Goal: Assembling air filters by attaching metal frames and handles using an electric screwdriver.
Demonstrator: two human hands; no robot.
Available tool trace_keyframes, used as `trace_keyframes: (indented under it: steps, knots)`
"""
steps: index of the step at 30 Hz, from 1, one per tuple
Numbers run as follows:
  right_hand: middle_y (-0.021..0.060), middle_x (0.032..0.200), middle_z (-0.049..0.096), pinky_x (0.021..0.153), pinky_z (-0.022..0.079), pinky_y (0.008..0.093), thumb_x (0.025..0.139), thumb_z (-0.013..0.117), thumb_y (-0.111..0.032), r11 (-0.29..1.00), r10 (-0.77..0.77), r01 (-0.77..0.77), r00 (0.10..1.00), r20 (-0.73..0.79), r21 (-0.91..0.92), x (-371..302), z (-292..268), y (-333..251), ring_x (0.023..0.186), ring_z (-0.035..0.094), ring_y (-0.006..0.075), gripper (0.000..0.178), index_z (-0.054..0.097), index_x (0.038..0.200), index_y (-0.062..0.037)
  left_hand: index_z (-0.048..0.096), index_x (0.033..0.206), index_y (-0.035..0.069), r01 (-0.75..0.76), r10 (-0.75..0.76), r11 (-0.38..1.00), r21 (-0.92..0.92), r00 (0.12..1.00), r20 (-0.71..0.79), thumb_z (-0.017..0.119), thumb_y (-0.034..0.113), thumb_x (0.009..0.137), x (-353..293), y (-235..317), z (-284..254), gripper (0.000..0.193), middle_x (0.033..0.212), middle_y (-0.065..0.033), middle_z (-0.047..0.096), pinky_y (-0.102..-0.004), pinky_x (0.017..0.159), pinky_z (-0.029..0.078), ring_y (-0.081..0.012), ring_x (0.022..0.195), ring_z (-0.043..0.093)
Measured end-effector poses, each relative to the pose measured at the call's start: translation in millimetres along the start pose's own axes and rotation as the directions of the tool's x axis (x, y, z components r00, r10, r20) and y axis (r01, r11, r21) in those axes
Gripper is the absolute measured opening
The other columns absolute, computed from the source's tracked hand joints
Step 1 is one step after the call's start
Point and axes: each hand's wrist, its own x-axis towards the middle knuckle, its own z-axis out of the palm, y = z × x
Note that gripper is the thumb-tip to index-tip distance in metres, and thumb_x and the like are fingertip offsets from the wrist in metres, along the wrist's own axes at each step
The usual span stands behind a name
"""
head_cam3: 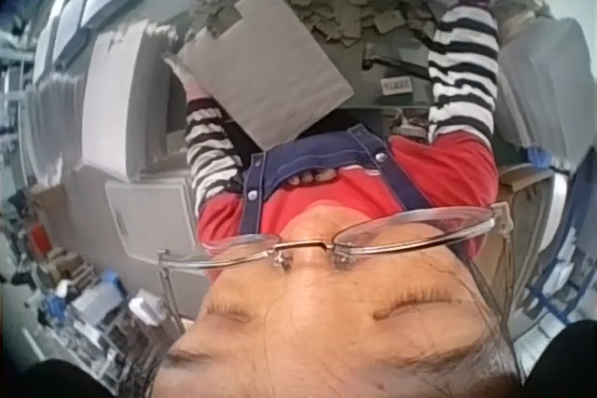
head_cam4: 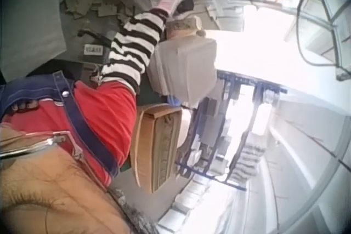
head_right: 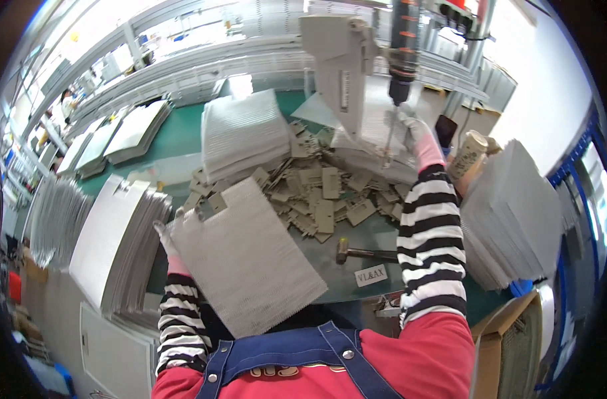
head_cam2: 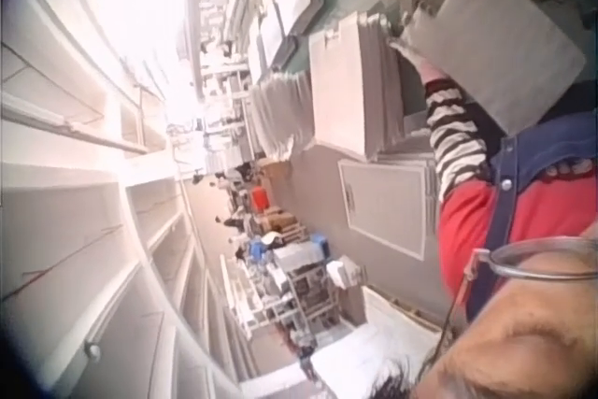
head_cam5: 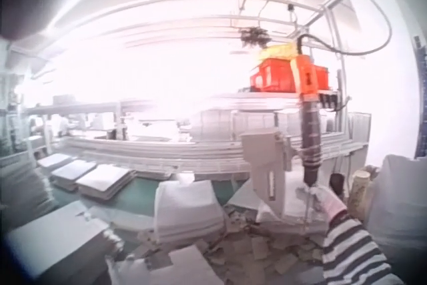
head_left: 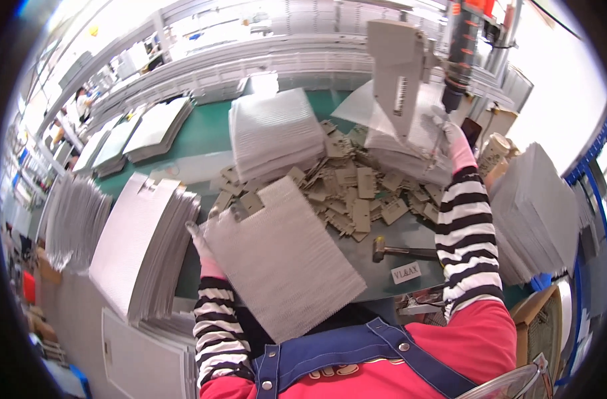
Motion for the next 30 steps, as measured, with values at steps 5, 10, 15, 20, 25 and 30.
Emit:
trace_keyframes:
  steps: [5,10,15,20,25,30]
  knots:
    - [0.0119,0.117,0.058,0.083,0.047,0.0373,0.091,0.052,-0.017,0.981,0.008,-0.003,1.000,0.028,-0.194,-13,43,0,0.099,0.060,0.0253,0.040,0.042,0.130,-0.0115,0.052,0.102,0.009,-0.146,0.165,0.973,0.181,0.981,-0.098,0.057,0.070,0.071,-10,27,32,0.069,0.115,-0.0227,0.052,-0.0490,0.091,0.042,-0.0372,0.103,0.050]
    - [0.0119,0.118,0.057,0.083,0.047,0.0374,0.091,0.051,-0.017,0.995,0.010,-0.013,0.999,-0.036,-0.100,74,13,29,0.101,0.059,0.0254,0.043,0.040,0.132,-0.0118,0.051,0.103,0.008,-0.066,0.068,0.996,0.058,0.997,-0.028,0.055,0.070,0.073,-17,38,9,0.069,0.117,-0.0224,0.052,-0.0506,0.093,0.042,-0.0383,0.106,0.050]
    - [0.0074,0.102,0.063,0.060,0.051,0.0281,0.087,0.051,-0.017,0.995,0.048,-0.053,0.997,0.059,0.089,87,2,48,0.080,0.062,0.0188,0.041,0.046,0.127,-0.0095,0.051,0.107,0.006,-0.006,0.006,1.000,-0.006,0.998,-0.062,0.052,0.069,0.076,-6,13,22,0.070,0.118,-0.0217,0.052,-0.0489,0.093,0.043,-0.0376,0.107,0.051]
    - [0.0074,0.099,0.063,0.057,0.050,0.0264,0.086,0.055,-0.019,0.978,0.175,-0.150,0.967,0.183,-0.142,-86,119,52,0.075,0.062,0.0173,0.046,0.043,0.129,-0.0076,0.047,0.116,0.004,-0.069,0.073,0.997,0.039,0.991,-0.113,0.051,0.070,0.076,5,20,-26,0.078,0.122,-0.0228,0.049,-0.0478,0.094,0.042,-0.0366,0.110,0.050]
    - [0.0079,0.088,0.062,0.052,0.046,0.0195,0.079,0.058,-0.018,0.923,0.371,-0.273,0.819,0.439,-0.270,-197,181,60,0.068,0.056,0.0097,0.063,0.032,0.136,-0.0061,0.033,0.136,0.004,-0.012,0.016,0.996,0.084,0.999,-0.046,0.047,0.073,0.075,25,16,0,0.093,0.130,-0.0240,0.043,-0.0458,0.097,0.039,-0.0361,0.113,0.047]
    - [0.0056,0.085,0.061,0.065,0.045,0.0183,0.081,0.055,-0.009,0.868,0.492,-0.385,0.744,0.451,-0.313,-247,175,127,0.072,0.054,0.0079,0.057,0.035,0.134,-0.0031,0.036,0.135,0.002,-0.028,0.032,0.994,0.110,0.999,-0.036,0.044,0.074,0.076,26,18,21,0.094,0.130,-0.0218,0.044,-0.0440,0.097,0.040,-0.0342,0.113,0.048]
